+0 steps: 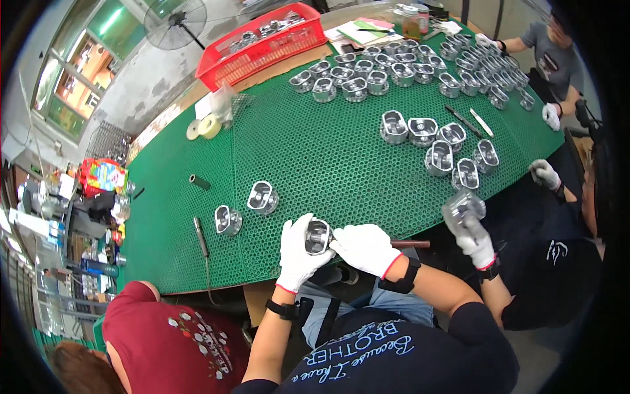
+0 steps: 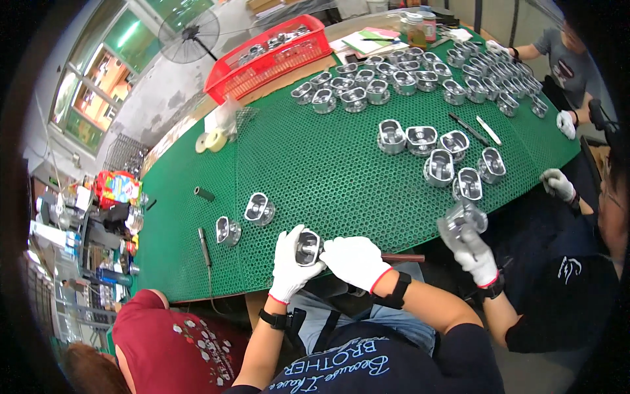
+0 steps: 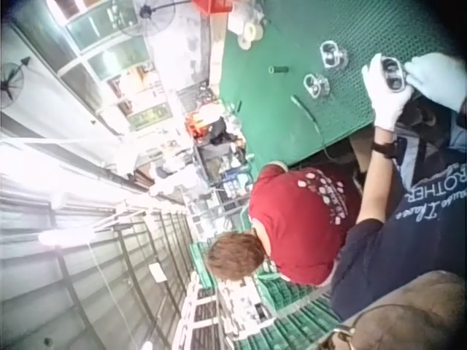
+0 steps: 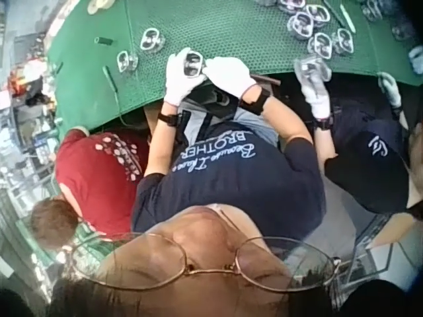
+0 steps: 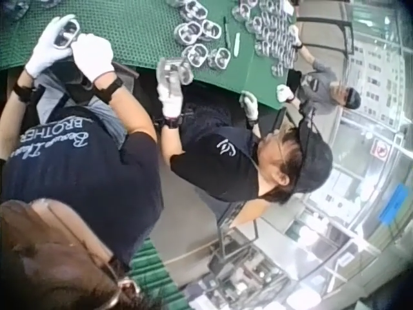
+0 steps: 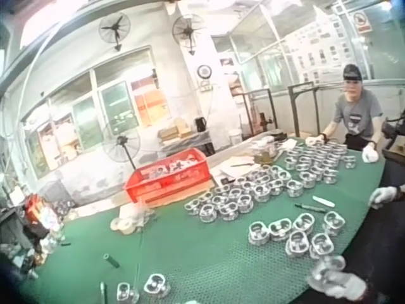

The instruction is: Assembling piston parts on a table in a fabrication facility.

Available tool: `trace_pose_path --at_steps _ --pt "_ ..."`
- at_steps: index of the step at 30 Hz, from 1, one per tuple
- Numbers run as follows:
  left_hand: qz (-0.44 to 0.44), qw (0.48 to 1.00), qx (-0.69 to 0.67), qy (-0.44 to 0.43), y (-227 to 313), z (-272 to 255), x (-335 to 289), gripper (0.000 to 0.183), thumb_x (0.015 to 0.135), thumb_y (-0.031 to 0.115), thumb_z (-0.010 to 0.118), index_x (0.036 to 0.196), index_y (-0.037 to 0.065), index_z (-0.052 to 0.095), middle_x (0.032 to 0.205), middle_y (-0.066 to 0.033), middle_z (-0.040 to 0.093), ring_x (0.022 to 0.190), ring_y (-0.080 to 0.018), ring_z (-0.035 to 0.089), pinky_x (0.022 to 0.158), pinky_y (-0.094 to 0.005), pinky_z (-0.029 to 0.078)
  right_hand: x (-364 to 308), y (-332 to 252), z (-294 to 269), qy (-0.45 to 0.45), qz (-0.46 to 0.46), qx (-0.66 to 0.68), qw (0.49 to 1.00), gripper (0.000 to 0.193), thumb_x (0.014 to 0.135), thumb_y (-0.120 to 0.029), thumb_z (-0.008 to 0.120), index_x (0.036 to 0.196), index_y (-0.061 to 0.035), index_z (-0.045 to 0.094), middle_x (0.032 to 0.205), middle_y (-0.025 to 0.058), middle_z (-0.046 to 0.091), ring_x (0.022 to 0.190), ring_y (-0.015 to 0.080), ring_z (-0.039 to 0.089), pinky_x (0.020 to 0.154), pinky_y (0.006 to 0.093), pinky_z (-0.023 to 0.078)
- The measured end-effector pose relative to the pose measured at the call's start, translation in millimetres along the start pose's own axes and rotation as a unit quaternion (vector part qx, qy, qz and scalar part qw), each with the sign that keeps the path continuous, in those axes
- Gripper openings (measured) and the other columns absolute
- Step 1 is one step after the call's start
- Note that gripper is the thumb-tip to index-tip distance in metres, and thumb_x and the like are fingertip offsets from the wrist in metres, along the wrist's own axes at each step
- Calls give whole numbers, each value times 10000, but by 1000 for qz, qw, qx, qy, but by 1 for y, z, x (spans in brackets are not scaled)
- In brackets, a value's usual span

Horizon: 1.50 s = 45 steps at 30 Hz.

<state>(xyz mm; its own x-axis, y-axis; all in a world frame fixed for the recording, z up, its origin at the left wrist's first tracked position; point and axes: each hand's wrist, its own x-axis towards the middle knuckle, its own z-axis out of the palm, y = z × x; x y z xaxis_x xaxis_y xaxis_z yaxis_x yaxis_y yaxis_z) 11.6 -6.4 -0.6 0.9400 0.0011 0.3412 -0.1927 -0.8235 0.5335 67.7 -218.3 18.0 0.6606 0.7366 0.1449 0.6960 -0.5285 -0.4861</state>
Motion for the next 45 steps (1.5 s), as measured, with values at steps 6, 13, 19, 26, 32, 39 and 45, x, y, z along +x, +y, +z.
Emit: trace_pose_path --at_steps 6,13,19,26,32,39,45 --pt "23 999 -20 25 -11 -5 -3 951 567 359 970 1382 55 584 1354 -193 610 1268 -423 560 1112 -529 441 -31 12 -23 -26 74 -13 997 306 1035 -390 546 1033 -135 714 801 125 699 747 339 717 673 487 574" --pt "29 998 60 25 0 -8 2 931 604 494 927 1377 79 614 1417 -178 576 1340 -437 511 1161 -558 394 -18 -3 -8 55 52 -43 996 206 988 -322 632 954 -123 671 769 114 657 698 333 682 628 476 536" --pt "24 998 55 -8 8 -26 10 890 607 518 915 1335 86 642 1322 -186 625 1292 -427 542 1163 -539 381 -14 -6 -7 52 34 -44 997 202 928 -318 710 943 -117 703 790 117 673 750 336 688 669 478 535" --pt "21 999 36 -5 6 -30 4 788 638 469 903 1281 87 655 1077 -111 687 1113 -303 642 1081 -452 409 -100 28 -43 58 128 59 988 235 800 -250 853 945 -76 790 811 128 727 746 315 718 703 408 561" --pt "-52 997 54 32 -8 -77 -2 662 610 403 904 1160 111 680 995 -126 717 924 -346 642 902 -475 496 -145 38 -56 118 284 147 940 222 848 -147 830 998 1 760 801 72 730 721 147 692 698 314 555" --pt "-218 965 19 145 -89 -113 -45 734 604 266 910 1267 84 653 1016 -150 697 965 -368 658 872 -477 532 -126 52 -70 248 347 246 870 186 962 -162 755 1044 5 748 828 -5 679 738 73 586 696 280 503" --pt "-257 948 -70 175 -105 -103 -34 884 584 212 921 1378 3 594 1193 -192 702 1081 -366 675 982 -451 539 -96 102 -79 331 327 340 817 222 1006 -106 677 1206 -30 735 873 -22 670 707 47 586 639 230 492"
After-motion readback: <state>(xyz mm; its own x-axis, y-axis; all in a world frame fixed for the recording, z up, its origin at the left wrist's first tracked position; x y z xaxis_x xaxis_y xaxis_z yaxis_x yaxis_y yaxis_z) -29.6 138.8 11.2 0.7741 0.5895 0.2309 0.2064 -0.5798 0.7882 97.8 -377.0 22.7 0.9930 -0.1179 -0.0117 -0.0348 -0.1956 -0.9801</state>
